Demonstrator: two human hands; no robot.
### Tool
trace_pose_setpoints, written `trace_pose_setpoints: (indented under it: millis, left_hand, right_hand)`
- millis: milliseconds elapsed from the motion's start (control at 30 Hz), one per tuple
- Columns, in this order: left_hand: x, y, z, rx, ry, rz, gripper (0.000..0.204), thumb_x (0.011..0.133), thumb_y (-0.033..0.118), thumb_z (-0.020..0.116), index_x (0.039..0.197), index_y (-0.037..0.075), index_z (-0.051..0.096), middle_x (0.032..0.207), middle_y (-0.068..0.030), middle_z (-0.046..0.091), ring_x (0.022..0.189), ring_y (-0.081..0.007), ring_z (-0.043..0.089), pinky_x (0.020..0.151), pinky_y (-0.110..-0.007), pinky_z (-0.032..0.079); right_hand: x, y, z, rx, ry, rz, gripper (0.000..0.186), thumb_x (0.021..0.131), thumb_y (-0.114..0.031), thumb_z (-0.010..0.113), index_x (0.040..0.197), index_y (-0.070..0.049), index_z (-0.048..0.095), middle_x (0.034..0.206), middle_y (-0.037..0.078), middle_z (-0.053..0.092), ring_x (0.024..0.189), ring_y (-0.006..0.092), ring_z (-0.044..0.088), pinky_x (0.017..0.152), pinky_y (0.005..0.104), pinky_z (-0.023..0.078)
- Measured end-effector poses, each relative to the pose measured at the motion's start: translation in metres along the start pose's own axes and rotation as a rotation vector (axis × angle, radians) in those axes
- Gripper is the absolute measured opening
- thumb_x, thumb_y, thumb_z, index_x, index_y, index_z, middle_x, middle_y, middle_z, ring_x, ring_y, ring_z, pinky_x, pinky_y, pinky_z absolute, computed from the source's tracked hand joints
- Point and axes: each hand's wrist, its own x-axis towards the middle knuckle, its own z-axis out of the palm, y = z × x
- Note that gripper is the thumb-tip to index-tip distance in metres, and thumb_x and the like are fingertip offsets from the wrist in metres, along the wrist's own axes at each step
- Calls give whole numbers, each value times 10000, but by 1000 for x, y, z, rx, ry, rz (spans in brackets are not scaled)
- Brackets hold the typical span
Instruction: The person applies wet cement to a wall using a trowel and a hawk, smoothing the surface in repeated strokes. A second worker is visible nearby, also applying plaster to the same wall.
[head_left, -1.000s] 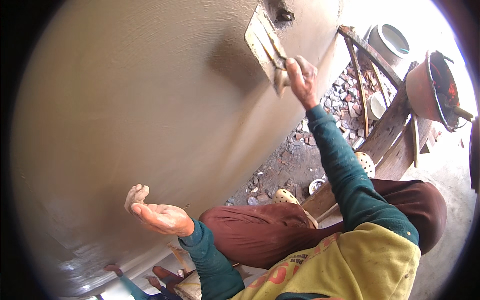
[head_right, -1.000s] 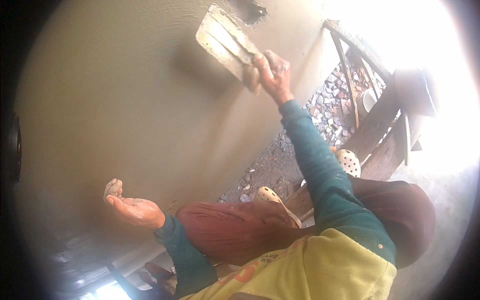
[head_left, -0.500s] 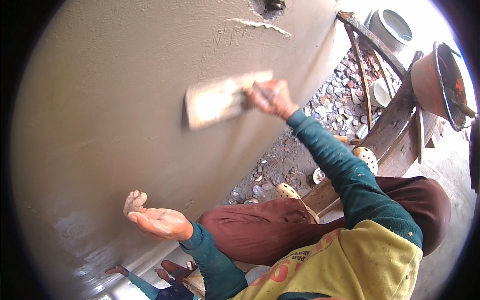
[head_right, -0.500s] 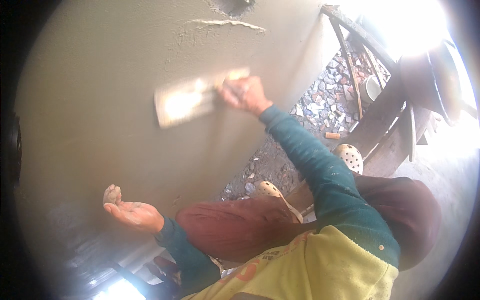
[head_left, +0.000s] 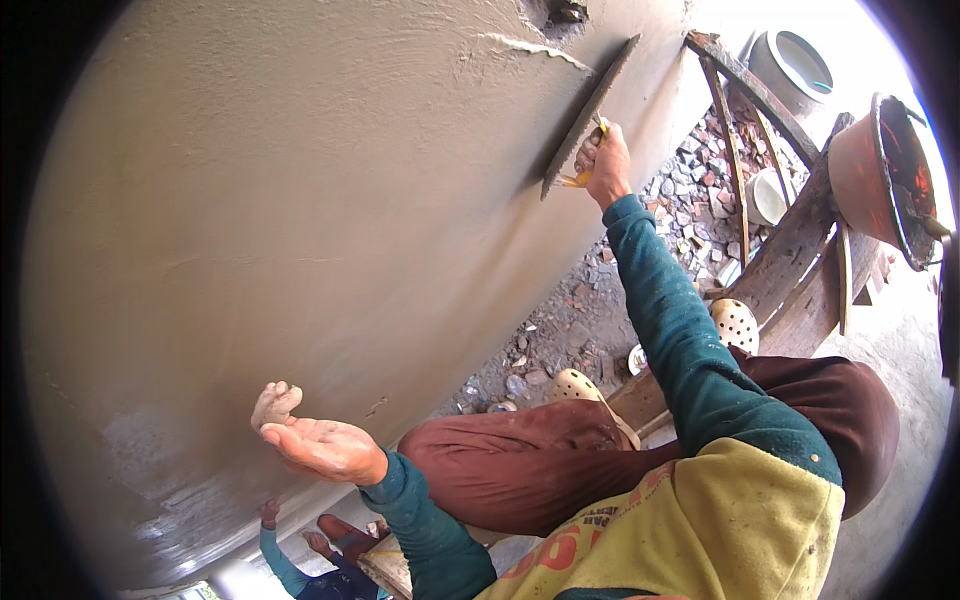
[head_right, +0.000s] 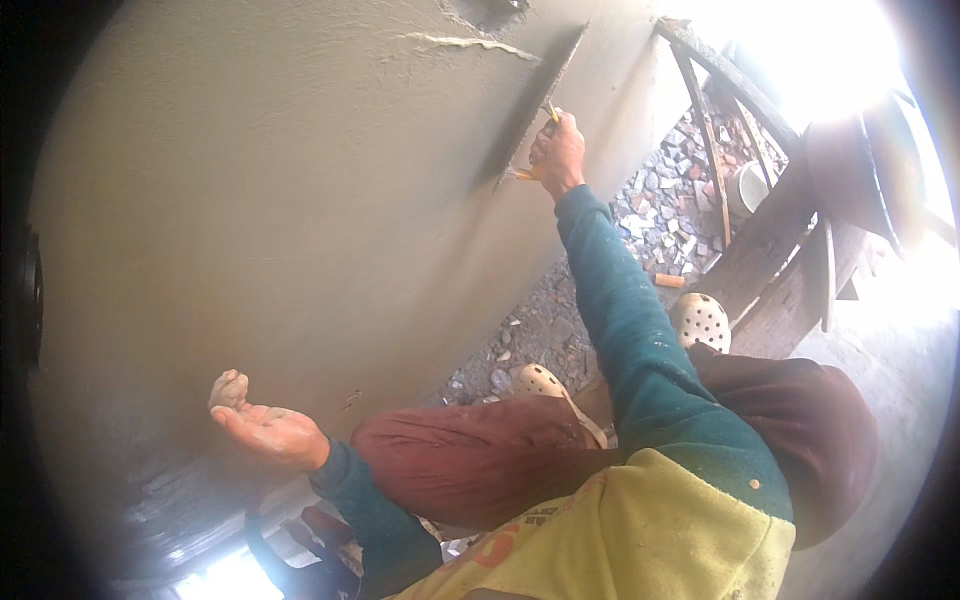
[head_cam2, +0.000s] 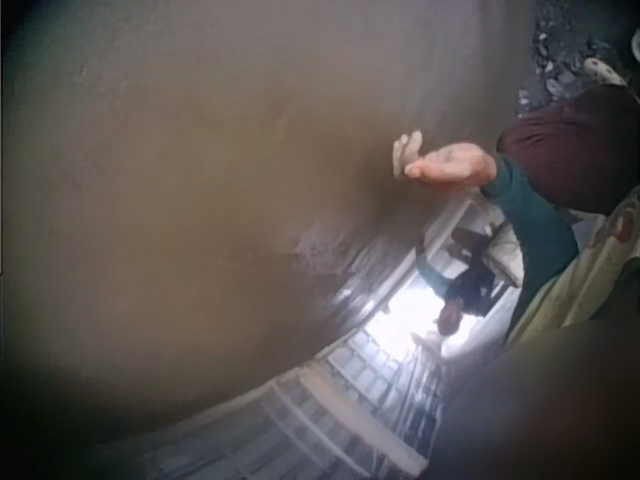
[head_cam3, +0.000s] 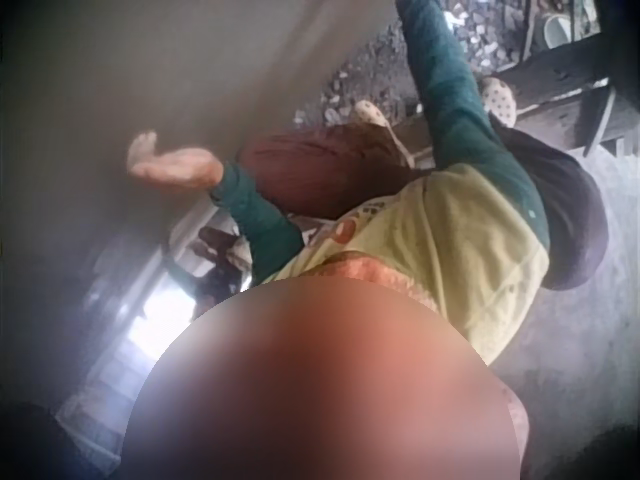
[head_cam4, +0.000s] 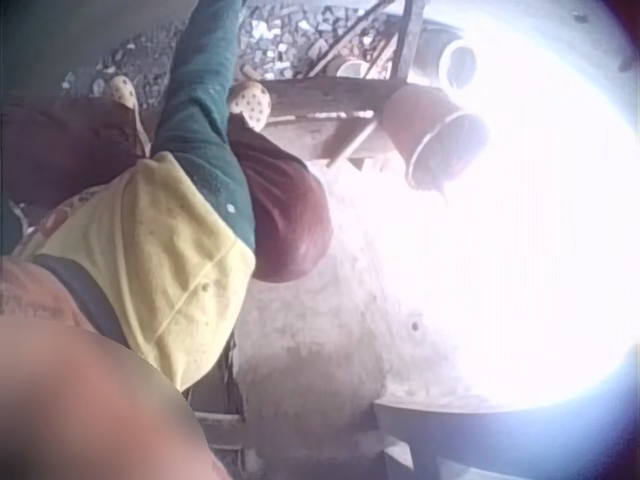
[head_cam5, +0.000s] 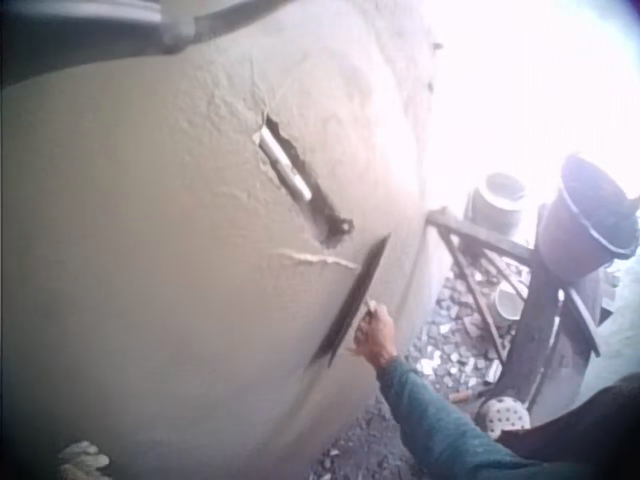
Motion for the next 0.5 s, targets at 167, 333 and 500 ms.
trace_pose_setpoints:
  millis: [167,333,500]
  left_hand:
    - [-1,-2,3,27,-10,47,475,1092,292,296,976,-45,610,954,-170,606,997,-301,580,970,-432,460]
    - [-2,-6,3,-25,14,-3,470,1094,289,301,955,-35,613,958,-170,611,1000,-303,583,977,-436,453]
    - [-2,-5,5,3,47,-48,487,1097,304,308,906,-18,620,942,-153,614,997,-296,588,969,-440,451]
  right_hand:
    - [-40,3,43,-140,-28,-188,384,997,-377,520,719,-124,438,524,-6,376,392,149,362,402,318,324]
    - [-103,19,91,-354,-207,-470,228,997,-195,567,853,-47,662,642,11,535,523,100,496,484,311,403]
    - [-174,37,141,-834,-342,-1027,172,978,-142,573,873,-46,668,715,152,622,555,330,600,520,432,468]
